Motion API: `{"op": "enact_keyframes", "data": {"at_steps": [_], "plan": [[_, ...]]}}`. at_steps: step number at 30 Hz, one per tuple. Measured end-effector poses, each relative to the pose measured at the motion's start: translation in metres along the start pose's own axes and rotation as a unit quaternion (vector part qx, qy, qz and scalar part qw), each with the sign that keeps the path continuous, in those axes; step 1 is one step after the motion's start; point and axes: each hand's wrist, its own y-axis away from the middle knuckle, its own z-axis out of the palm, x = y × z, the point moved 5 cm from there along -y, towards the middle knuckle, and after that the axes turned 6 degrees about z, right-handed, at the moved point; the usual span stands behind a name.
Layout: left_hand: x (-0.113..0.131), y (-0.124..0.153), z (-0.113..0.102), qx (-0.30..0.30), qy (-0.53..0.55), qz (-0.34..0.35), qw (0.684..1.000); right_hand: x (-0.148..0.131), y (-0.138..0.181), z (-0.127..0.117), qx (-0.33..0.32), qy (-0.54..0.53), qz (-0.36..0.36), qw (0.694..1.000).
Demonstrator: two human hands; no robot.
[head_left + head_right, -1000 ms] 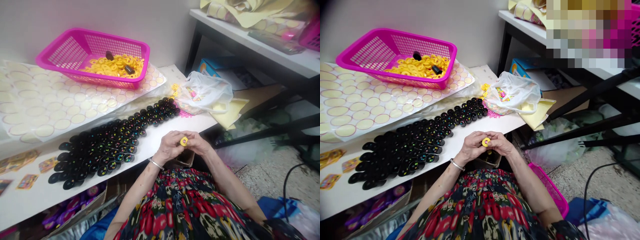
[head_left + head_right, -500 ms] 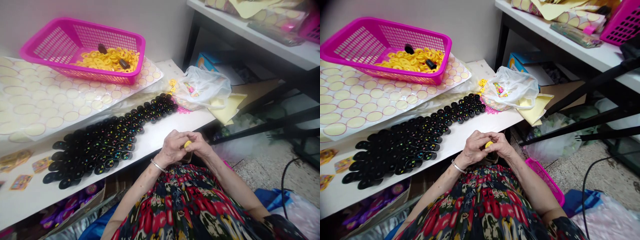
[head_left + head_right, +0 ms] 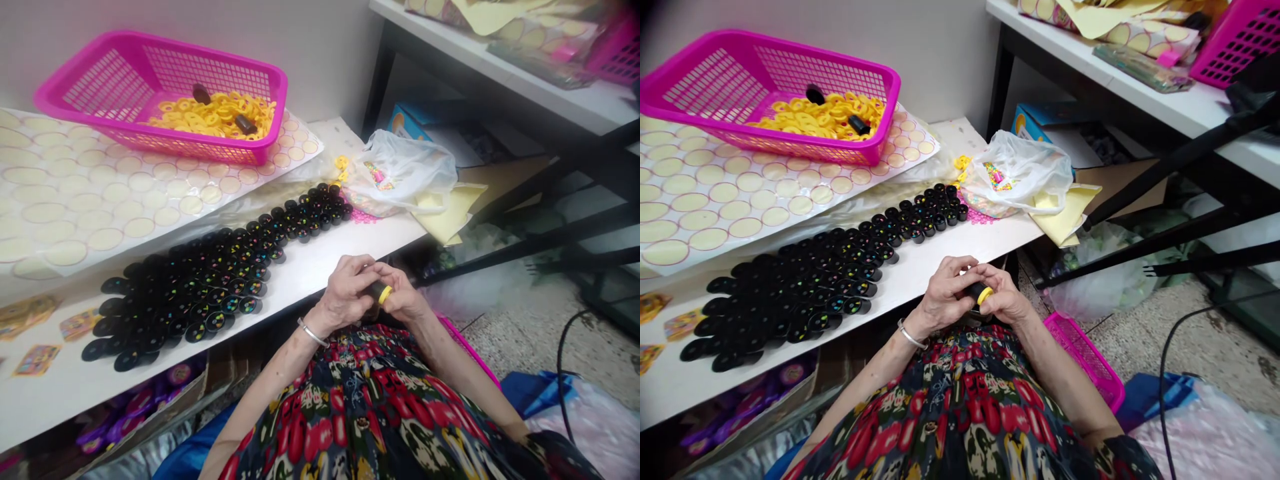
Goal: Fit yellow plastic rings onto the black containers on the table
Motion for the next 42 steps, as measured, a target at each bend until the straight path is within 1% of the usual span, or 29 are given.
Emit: {"op": "enact_keyframes", "data": {"at_steps": [6,8,11,15,17,19,21,23,24,25,26,27,28,29,30,31,32,34,36,39,42], "plan": [[0.003,0.004,0.005,-0.013,-0.002,0.006,1.000,0.001,0.007,-0.003,0.050,0.047,-0.050,0.996],[0.000,0.008,0.006,-0.004,-0.003,0.003,1.000,0.005,0.006,-0.005,0.052,0.047,-0.058,0.996],[-0.011,0.017,0.006,0.019,-0.004,-0.043,0.999,0.014,0.002,-0.006,0.030,0.053,-0.030,0.998],[-0.024,0.031,0.007,0.030,-0.014,-0.114,0.993,0.030,0.000,-0.005,0.009,0.060,0.004,0.998],[-0.026,0.038,0.009,0.034,-0.021,-0.130,0.991,0.038,0.001,-0.003,0.001,0.046,0.019,0.999],[-0.027,0.044,0.010,0.032,-0.026,-0.136,0.990,0.044,0.002,-0.003,0.010,0.051,0.038,0.998],[-0.029,0.049,0.010,0.017,-0.021,-0.132,0.991,0.046,0.002,-0.007,0.032,0.091,0.059,0.994],[-0.034,0.052,0.004,0.020,-0.007,-0.130,0.991,0.044,-0.001,-0.014,0.055,0.185,0.083,0.978],[-0.039,0.052,-0.002,0.038,-0.001,-0.137,0.990,0.042,-0.004,-0.018,0.068,0.264,0.096,0.957],[-0.046,0.052,-0.010,0.066,-0.001,-0.155,0.986,0.041,-0.008,-0.023,0.077,0.373,0.110,0.918],[-0.054,0.052,-0.020,0.103,-0.015,-0.184,0.977,0.041,-0.014,-0.027,0.081,0.492,0.125,0.858],[-0.063,0.052,-0.030,0.142,-0.047,-0.223,0.963,0.042,-0.020,-0.032,0.080,0.598,0.141,0.785],[-0.071,0.052,-0.039,0.173,-0.092,-0.265,0.944,0.045,-0.028,-0.035,0.072,0.678,0.158,0.714],[-0.079,0.051,-0.048,0.194,-0.149,-0.305,0.920,0.050,-0.035,-0.038,0.060,0.729,0.176,0.659],[-0.085,0.049,-0.053,0.199,-0.205,-0.335,0.898,0.057,-0.043,-0.039,0.046,0.755,0.194,0.625],[-0.090,0.046,-0.057,0.191,-0.255,-0.354,0.879,0.064,-0.050,-0.040,0.036,0.763,0.211,0.610],[-0.093,0.041,-0.058,0.174,-0.295,-0.363,0.867,0.071,-0.057,-0.040,0.029,0.764,0.227,0.603],[-0.099,0.032,-0.057,0.136,-0.340,-0.367,0.855,0.083,-0.066,-0.037,0.011,0.774,0.255,0.579],[-0.103,0.025,-0.056,0.121,-0.362,-0.374,0.845,0.089,-0.072,-0.033,-0.008,0.782,0.269,0.562],[-0.108,0.020,-0.055,0.126,-0.381,-0.386,0.830,0.089,-0.072,-0.030,-0.035,0.789,0.260,0.555],[-0.113,0.018,-0.057,0.144,-0.388,-0.394,0.821,0.075,-0.064,-0.030,-0.058,0.792,0.241,0.558]]}}
